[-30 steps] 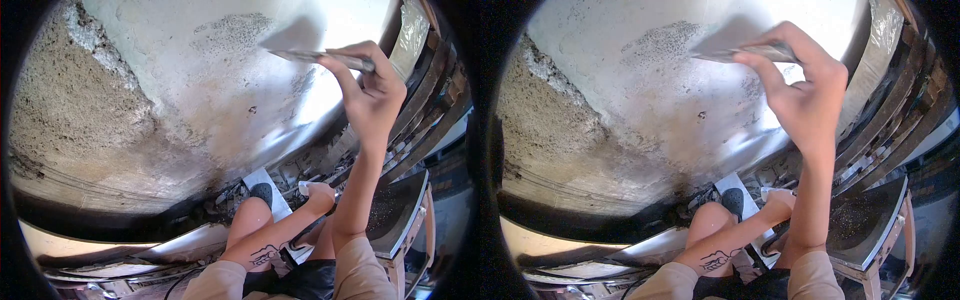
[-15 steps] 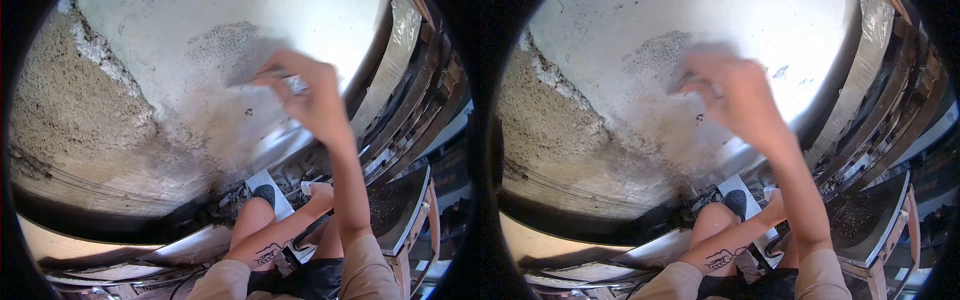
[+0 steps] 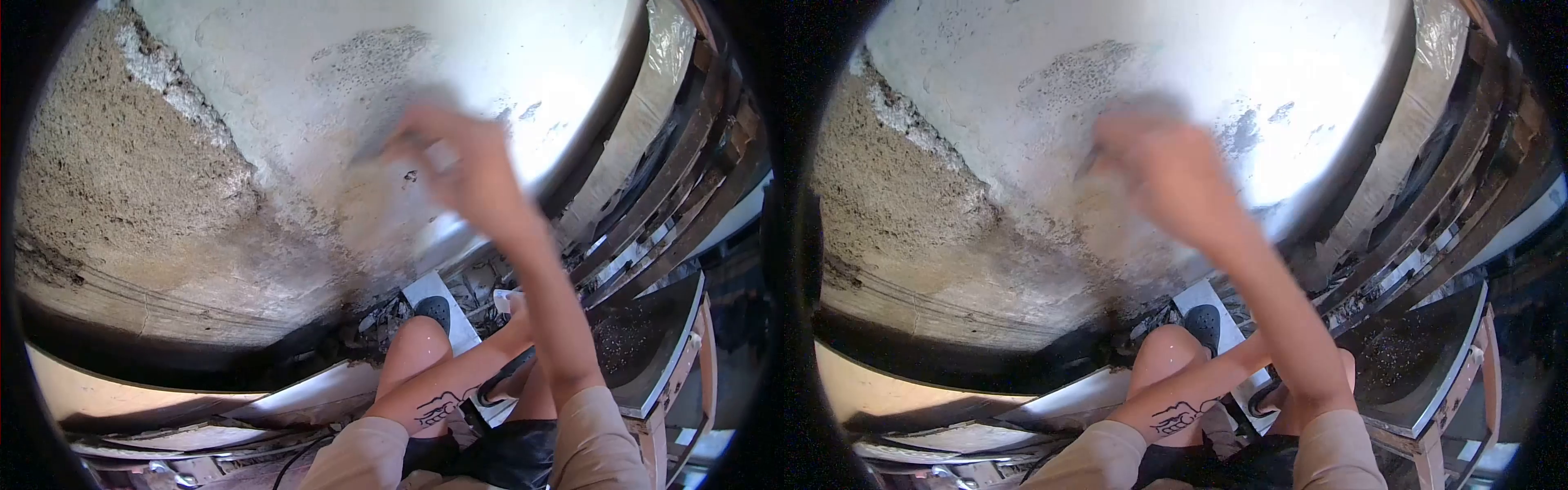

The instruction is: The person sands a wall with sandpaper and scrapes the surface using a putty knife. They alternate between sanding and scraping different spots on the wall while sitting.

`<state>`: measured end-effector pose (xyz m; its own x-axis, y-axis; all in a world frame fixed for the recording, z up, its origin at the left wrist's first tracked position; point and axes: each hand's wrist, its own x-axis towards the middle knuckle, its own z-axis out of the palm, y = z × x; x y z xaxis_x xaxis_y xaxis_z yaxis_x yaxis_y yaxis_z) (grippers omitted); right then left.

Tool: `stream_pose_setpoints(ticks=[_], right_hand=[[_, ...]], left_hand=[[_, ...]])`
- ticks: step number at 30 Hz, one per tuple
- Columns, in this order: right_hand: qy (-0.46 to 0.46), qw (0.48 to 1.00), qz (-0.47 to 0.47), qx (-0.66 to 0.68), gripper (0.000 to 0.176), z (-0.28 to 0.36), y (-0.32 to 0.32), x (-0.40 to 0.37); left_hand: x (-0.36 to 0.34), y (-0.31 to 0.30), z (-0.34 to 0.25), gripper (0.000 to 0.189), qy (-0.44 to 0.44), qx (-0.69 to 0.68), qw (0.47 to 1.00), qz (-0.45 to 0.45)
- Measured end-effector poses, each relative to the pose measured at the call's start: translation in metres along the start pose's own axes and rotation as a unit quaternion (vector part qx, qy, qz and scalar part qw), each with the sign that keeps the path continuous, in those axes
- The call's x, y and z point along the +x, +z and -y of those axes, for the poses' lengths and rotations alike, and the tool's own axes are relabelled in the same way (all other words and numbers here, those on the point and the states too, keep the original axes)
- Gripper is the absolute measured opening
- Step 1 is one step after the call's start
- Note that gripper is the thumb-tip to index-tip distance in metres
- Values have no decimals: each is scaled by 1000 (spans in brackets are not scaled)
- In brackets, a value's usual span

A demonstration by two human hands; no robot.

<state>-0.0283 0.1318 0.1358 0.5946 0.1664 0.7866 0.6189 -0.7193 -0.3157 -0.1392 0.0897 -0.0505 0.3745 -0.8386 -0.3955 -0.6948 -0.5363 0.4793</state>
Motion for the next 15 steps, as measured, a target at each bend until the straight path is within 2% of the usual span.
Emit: stream_pose_setpoints(ticks=[1,4,8,11,13,14,15], right_hand=[[-6,999,35,17,16,5,11,-4],[-3,999,12,43,15,9,-8,-7],[71,994,-77,30,12,27,-57,-29],[126,990,-59,3,11,44,-98,-65],[199,977,-71,18,13,57,-128,-99],[216,969,-120,22,9,63,-138,-113],[240,962,-126,30,9,72,-154,-131]], left_hand=[[3,3,2,31,10,-8,1000,-12],[6,4,15,30,27,-23,999,-32],[3,-6,31,28,21,-21,998,-52],[-8,-24,31,26,-1,-8,998,-62],[-11,-30,30,26,-16,7,999,-42],[-2,-20,38,27,16,7,997,-69],[16,-6,50,28,51,8,994,-96]])
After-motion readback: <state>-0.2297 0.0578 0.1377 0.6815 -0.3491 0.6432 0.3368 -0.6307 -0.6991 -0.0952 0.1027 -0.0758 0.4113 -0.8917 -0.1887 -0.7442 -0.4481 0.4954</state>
